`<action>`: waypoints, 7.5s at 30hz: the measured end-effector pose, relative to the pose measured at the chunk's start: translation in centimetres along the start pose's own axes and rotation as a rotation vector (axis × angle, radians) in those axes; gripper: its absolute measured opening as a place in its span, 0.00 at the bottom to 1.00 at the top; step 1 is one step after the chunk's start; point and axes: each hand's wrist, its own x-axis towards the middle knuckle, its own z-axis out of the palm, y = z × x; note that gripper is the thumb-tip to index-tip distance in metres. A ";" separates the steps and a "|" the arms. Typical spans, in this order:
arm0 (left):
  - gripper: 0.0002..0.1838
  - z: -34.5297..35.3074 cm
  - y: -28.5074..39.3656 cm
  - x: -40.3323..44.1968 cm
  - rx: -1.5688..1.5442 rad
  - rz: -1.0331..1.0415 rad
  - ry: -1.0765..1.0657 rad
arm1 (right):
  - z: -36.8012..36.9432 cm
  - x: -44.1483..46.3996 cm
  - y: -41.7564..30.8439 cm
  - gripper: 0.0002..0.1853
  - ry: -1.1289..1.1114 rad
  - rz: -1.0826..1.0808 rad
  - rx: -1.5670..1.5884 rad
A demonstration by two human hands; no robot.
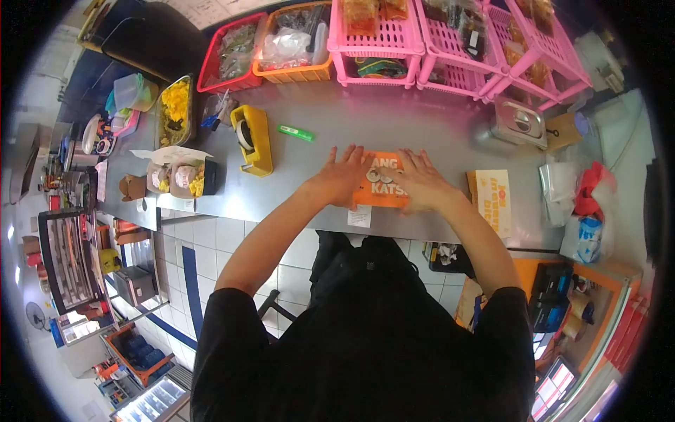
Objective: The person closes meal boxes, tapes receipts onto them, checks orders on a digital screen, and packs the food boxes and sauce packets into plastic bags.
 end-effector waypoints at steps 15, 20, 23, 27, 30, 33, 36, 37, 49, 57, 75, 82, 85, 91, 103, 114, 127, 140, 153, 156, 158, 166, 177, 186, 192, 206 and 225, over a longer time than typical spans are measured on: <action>0.24 7.6 -12.0 -8.8 -0.637 -0.960 1.067 | 5.2 1.8 -4.3 0.42 0.433 0.092 -0.002; 0.21 4.2 -16.8 -12.4 -1.944 -1.112 0.572 | 6.6 2.9 -6.9 0.41 0.556 0.184 0.000; 0.21 6.3 -19.7 -12.1 -2.082 -0.946 0.529 | 6.6 3.4 -8.1 0.41 0.553 0.235 0.009; 0.23 10.5 -18.3 -13.6 -2.220 -0.562 0.718 | 6.5 3.6 -8.6 0.40 0.566 0.267 -0.003; 0.16 12.2 -13.8 -13.8 -2.137 -0.646 1.043 | 7.0 3.7 -8.3 0.40 0.588 0.281 0.015; 0.09 13.9 -13.7 -12.7 -0.484 -0.910 1.033 | 7.1 4.2 -8.5 0.41 0.633 0.240 -0.002; 0.11 9.7 -9.2 -11.5 -0.685 -0.776 0.907 | 6.8 4.1 -8.9 0.40 0.618 0.280 0.020; 0.13 7.9 -6.4 -11.0 -0.909 -0.646 0.849 | 6.9 4.2 -8.8 0.40 0.615 0.276 0.052; 0.23 10.8 0.8 -4.0 -1.279 -0.487 0.402 | 6.9 3.4 -8.2 0.41 0.625 0.263 0.063; 0.11 12.8 -2.8 -3.2 -0.159 -0.083 0.815 | 6.3 4.0 -8.4 0.41 0.633 0.157 0.053; 0.12 -0.7 -39.4 -3.9 -0.173 -0.875 0.504 | 11.5 5.5 -19.8 0.14 0.839 1.085 0.811; 0.15 0.6 -40.1 -4.3 -0.120 -0.734 0.511 | 15.9 10.1 -20.6 0.16 0.912 1.046 1.430; 0.13 0.4 -39.6 -5.1 -0.084 -0.677 0.653 | 15.2 10.8 -19.4 0.17 0.890 0.963 1.453; 0.15 -6.4 -28.9 -11.7 -0.113 -0.595 1.008 | 16.1 9.4 -19.2 0.18 0.617 0.789 1.478; 0.17 13.9 -7.3 -10.5 -0.515 -0.343 0.727 | 16.9 10.7 -17.9 0.16 0.497 0.773 0.901; 0.18 6.8 -10.8 3.0 -0.570 -0.501 0.538 | 15.2 10.2 -17.8 0.16 0.423 0.785 1.211; 0.07 17.2 -7.2 -7.3 -1.744 -0.272 0.632 | 15.4 9.5 -18.2 0.47 0.368 0.813 0.575; 0.09 15.7 -3.0 -7.2 -1.056 -0.389 0.811 | 14.8 9.6 -17.0 0.58 0.311 0.818 0.696; 0.06 14.5 -2.9 -5.4 -1.066 -0.396 0.954 | 15.8 9.5 -16.9 0.57 0.362 0.784 0.672; 0.06 14.5 -3.2 -4.9 -1.066 -0.368 0.947 | 15.5 9.3 -17.0 0.58 0.390 0.770 0.712; 0.06 14.8 -3.6 -4.6 -1.015 -0.276 0.911 | 15.3 9.5 -17.0 0.58 0.334 0.805 0.690; 0.07 15.5 -4.9 -6.6 -1.398 -0.424 0.893 | 15.3 9.5 -17.1 0.56 0.390 0.781 0.701; 0.09 17.0 -3.8 -8.8 -1.151 -0.306 0.812 | 15.0 9.1 -17.1 0.43 0.301 0.717 0.672; 0.06 16.0 -4.0 -9.3 -1.169 -0.417 0.819 | 16.0 9.1 -16.3 0.45 0.345 0.666 0.769; 0.06 13.2 -5.2 -7.6 -0.804 -0.187 0.655 | 15.3 8.7 -16.8 0.43 0.363 0.652 0.790; 0.30 13.6 -6.0 -2.9 -0.848 -0.571 0.500 | 18.4 9.3 -17.6 0.30 0.724 0.812 1.008; 0.09 7.0 -2.2 1.7 -2.292 -0.247 0.365 | 8.8 -12.9 1.1 0.71 0.435 1.120 0.210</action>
